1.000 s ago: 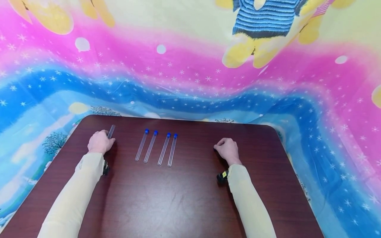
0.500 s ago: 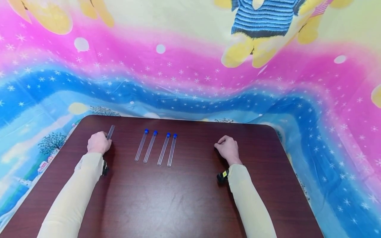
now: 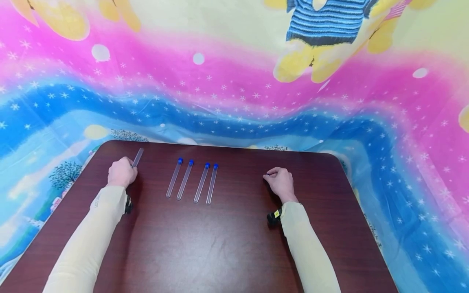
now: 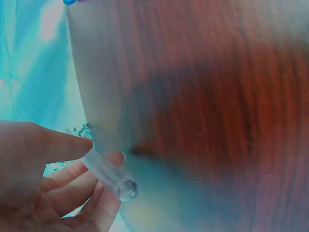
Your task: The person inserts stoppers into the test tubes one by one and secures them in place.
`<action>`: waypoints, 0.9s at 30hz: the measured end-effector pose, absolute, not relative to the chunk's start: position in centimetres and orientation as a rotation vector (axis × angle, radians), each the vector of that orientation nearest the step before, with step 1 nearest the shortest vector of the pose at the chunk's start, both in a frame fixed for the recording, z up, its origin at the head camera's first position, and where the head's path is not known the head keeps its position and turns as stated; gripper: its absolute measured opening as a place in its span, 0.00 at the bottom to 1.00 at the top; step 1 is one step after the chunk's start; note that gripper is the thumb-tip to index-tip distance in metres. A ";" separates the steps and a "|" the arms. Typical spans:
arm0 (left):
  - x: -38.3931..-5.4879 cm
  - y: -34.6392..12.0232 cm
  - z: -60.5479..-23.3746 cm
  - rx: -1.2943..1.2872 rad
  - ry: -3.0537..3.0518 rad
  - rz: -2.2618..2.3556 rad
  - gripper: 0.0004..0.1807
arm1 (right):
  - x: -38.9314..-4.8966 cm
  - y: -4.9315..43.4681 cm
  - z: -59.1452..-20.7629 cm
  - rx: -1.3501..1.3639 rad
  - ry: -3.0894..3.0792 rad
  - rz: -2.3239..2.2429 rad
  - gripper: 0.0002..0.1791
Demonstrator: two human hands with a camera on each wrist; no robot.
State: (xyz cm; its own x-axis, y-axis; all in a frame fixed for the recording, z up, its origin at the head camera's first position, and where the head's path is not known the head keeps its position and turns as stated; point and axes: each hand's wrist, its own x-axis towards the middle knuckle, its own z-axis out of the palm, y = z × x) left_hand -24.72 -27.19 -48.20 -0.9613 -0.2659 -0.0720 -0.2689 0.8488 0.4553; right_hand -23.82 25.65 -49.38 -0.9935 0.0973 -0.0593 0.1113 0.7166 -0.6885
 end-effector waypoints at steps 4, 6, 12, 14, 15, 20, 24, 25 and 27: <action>-24.8 -26.6 -47.5 -0.424 3.031 0.724 0.12 | -23.8 25.7 -49.3 0.179 2.883 -1.173 0.15; -24.8 -26.4 -47.3 -0.412 3.045 0.712 0.14 | -23.7 25.7 -49.3 0.177 2.883 -1.177 0.15; -25.0 -25.8 -46.8 -0.391 3.065 0.716 0.19 | -23.7 25.9 -49.4 0.178 2.890 -1.184 0.15; -25.1 -25.6 -46.7 -0.386 3.059 0.722 0.20 | -23.7 25.9 -49.4 0.184 2.889 -1.183 0.15; -25.1 -25.5 -46.7 -0.381 3.055 0.728 0.21 | -23.7 26.0 -49.5 0.186 2.888 -1.181 0.15; -25.2 -25.2 -46.4 -0.364 3.053 0.761 0.25 | -23.8 26.1 -49.4 0.195 2.887 -1.192 0.15; -25.2 -25.0 -46.2 -0.344 3.089 0.777 0.24 | -23.8 26.1 -49.4 0.188 2.880 -1.214 0.15; -25.2 -24.9 -46.2 -0.341 3.098 0.783 0.23 | -23.8 26.1 -49.3 0.188 2.881 -1.218 0.15; -25.2 -24.8 -46.1 -0.338 3.111 0.799 0.22 | -23.8 26.1 -49.3 0.186 2.888 -1.223 0.15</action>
